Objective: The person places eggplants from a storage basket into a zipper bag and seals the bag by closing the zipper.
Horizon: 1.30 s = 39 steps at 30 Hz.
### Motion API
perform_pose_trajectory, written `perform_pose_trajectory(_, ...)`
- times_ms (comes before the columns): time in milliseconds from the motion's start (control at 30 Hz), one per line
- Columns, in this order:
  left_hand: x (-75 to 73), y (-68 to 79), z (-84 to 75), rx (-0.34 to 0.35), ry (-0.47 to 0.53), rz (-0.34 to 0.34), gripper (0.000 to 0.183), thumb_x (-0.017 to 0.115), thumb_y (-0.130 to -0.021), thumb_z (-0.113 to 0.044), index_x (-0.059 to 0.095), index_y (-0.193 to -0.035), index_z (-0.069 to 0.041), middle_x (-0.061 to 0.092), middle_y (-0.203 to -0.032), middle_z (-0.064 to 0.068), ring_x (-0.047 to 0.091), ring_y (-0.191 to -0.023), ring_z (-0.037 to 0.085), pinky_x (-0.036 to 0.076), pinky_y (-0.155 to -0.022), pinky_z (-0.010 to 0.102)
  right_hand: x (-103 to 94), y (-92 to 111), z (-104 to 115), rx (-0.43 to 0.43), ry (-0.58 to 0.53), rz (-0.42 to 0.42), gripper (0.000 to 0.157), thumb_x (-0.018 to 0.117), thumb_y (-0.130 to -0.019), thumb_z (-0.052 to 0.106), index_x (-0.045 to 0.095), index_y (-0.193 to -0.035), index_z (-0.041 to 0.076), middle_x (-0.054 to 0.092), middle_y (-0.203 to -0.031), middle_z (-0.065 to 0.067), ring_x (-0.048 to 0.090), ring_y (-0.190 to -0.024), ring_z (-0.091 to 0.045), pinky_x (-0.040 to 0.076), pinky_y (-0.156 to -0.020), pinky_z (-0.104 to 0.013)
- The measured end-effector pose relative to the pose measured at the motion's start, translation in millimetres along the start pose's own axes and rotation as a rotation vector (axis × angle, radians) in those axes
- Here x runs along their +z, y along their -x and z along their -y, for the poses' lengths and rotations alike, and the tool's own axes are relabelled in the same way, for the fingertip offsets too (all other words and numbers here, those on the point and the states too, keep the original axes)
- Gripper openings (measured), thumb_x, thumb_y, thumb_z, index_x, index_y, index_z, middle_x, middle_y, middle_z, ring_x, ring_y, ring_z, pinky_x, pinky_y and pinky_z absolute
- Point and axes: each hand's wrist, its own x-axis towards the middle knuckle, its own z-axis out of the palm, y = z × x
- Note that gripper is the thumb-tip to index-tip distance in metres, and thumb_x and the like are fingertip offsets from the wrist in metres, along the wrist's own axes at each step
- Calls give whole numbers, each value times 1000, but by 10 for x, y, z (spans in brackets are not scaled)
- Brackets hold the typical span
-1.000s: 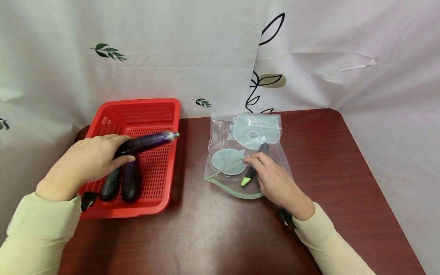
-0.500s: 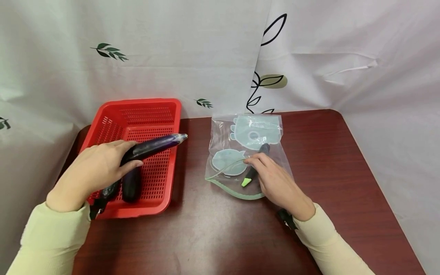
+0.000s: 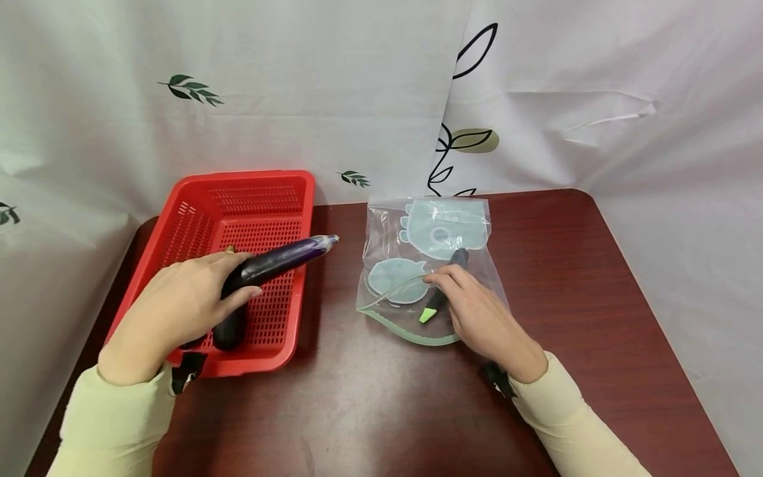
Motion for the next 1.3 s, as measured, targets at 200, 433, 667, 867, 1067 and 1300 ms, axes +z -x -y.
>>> perform_pose_trajectory(200,-1,11,-92,-9,16,-23,49,82,-83,-35,67,-115,-1,65,-87,9,56,-61,19,47,-53,45,6,-5,-13,-37,7,-34,41,48,-91,-12,60,-127,5,56,-124,-7,58,-115,-24,50,-93,-40)
perform_pose_trajectory(433,1,18,-204,-27,23,-27,45,82,-83,-36,68,-110,-3,57,-78,5,53,-62,19,45,-54,45,3,-6,-17,-39,15,-33,42,46,-92,-12,60,-127,6,56,-124,-7,57,-115,-23,50,-94,-39)
perform_pose_trajectory(667,12,16,-339,-37,49,-32,39,80,-85,-36,68,-105,-4,57,-74,4,49,-58,20,46,-55,44,8,-4,-21,-38,13,-27,42,47,-92,-12,60,-127,6,56,-124,-7,57,-115,-23,50,-94,-39)
perform_pose_trajectory(867,35,14,-463,-56,67,-53,37,81,-85,-36,68,-104,-8,57,-75,1,49,-58,15,45,-54,39,14,-7,-17,-41,13,-30,42,46,-91,-12,60,-127,6,56,-124,-7,57,-115,-23,49,-95,-38)
perform_pose_trajectory(1067,91,10,-566,-53,77,-61,36,80,-86,-37,67,-104,-9,58,-77,0,48,-60,15,41,-53,34,23,-10,-17,-38,13,-23,41,47,-92,-11,60,-127,6,56,-124,-7,57,-115,-23,49,-95,-38)
perform_pose_trajectory(1300,175,-25,-654,-46,108,-82,38,78,-87,-36,67,-110,-8,62,-82,2,53,-65,17,44,-57,37,31,-15,-11,-24,14,-10,39,48,-93,-10,59,-127,7,56,-124,-7,57,-115,-22,50,-93,-39)
